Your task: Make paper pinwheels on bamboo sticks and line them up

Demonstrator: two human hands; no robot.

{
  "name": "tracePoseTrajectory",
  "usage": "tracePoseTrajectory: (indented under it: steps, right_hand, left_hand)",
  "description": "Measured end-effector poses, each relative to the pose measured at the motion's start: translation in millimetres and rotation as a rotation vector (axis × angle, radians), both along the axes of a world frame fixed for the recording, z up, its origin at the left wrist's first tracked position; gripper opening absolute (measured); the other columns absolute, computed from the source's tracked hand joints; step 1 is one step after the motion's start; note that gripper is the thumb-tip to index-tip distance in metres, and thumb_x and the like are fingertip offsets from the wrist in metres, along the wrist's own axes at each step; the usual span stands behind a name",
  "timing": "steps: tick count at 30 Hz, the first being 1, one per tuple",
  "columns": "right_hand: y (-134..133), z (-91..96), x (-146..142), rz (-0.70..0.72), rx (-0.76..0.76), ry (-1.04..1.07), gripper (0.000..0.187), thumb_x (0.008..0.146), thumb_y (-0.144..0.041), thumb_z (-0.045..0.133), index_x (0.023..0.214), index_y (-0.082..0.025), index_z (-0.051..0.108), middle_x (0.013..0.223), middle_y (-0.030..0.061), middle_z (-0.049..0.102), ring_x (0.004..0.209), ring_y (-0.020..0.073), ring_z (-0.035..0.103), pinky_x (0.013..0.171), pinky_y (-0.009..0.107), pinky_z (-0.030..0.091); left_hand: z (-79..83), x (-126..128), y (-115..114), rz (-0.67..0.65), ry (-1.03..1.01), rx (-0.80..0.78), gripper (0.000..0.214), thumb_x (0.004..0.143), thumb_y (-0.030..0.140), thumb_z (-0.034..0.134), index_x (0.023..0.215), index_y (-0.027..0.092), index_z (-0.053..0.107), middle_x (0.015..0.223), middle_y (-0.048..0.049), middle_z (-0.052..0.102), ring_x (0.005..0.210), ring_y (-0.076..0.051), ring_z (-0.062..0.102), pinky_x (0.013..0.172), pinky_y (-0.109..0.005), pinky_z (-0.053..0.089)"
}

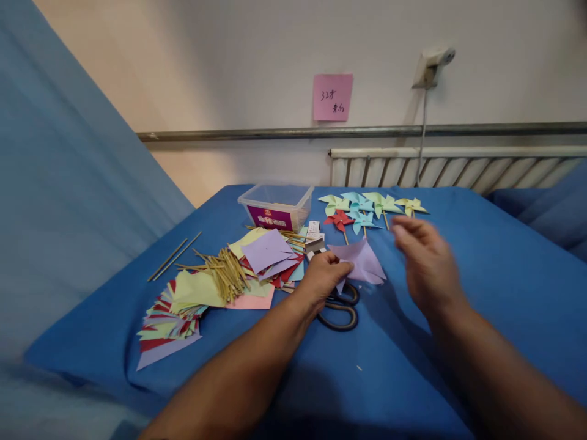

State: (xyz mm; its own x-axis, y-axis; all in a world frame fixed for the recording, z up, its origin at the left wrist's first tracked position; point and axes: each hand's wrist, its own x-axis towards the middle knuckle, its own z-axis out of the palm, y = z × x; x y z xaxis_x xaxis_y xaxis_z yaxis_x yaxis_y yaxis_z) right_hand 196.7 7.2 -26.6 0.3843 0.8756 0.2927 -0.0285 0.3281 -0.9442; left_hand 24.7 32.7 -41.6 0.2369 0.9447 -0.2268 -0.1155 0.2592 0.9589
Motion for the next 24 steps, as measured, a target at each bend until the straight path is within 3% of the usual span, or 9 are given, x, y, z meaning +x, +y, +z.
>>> tracePoseTrajectory:
  steps: [5,11,15,20,24]
  right_hand:
    - [5,-15.3,-7,0.319,-0.280,0.154,0.039,0.066,-0.051,0.082,0.080,-0.018,0.069,0.071,0.0012,0.067,0.063,0.0145,0.058,0.060,0.027,0.046]
    - [8,-26.6,-8,0.496,-0.352,0.083,0.041,0.058,-0.044,0.087,0.085,-0.016,0.073,0.077,0.0029,0.073,0.063,0.0157,0.063,0.059,0.027,0.048]
    - [10,-33.3,-8,0.482,-0.371,0.045,0.039,0.057,-0.042,0.087,0.084,-0.016,0.075,0.075,0.0029,0.074,0.060,0.0168,0.064,0.057,0.028,0.049]
    - [10,-34.0,-19,0.317,-0.371,0.040,0.034,0.055,-0.041,0.087,0.072,-0.015,0.073,0.063,0.0016,0.071,0.051,0.0140,0.057,0.048,0.025,0.044]
    - [10,-36.3,-30,0.263,-0.316,0.202,0.038,0.058,-0.044,0.085,0.076,-0.015,0.071,0.069,0.0031,0.072,0.053,0.0143,0.058,0.050,0.026,0.045]
  left_hand:
    - [6.1,0,-2,-0.071,0.048,0.044,0.026,0.061,0.016,0.070,0.087,0.012,0.074,0.078,-0.0048,0.071,0.061,-0.012,0.059,0.057,-0.022,0.043]
    - [11.4,-2,-5,-0.148,0.137,0.076,0.024,0.062,0.022,0.071,0.083,0.012,0.073,0.073,-0.0038,0.068,0.056,-0.011,0.054,0.052,-0.021,0.038]
    - [13.0,-3,-4,-0.175,0.181,0.139,0.018,0.063,0.022,0.070,0.078,0.013,0.072,0.073,-0.0038,0.068,0.060,-0.013,0.056,0.055,-0.022,0.040]
    - [11.8,-2,0,-0.048,0.230,0.215,0.012,0.060,0.022,0.073,0.063,0.015,0.063,0.059,0.0019,0.059,0.052,-0.009,0.047,0.050,-0.021,0.034]
    - [10.6,-1,0,0.053,0.032,0.097,0.019,0.060,0.021,0.077,0.073,0.015,0.065,0.064,0.0010,0.062,0.055,-0.010,0.053,0.054,-0.021,0.039]
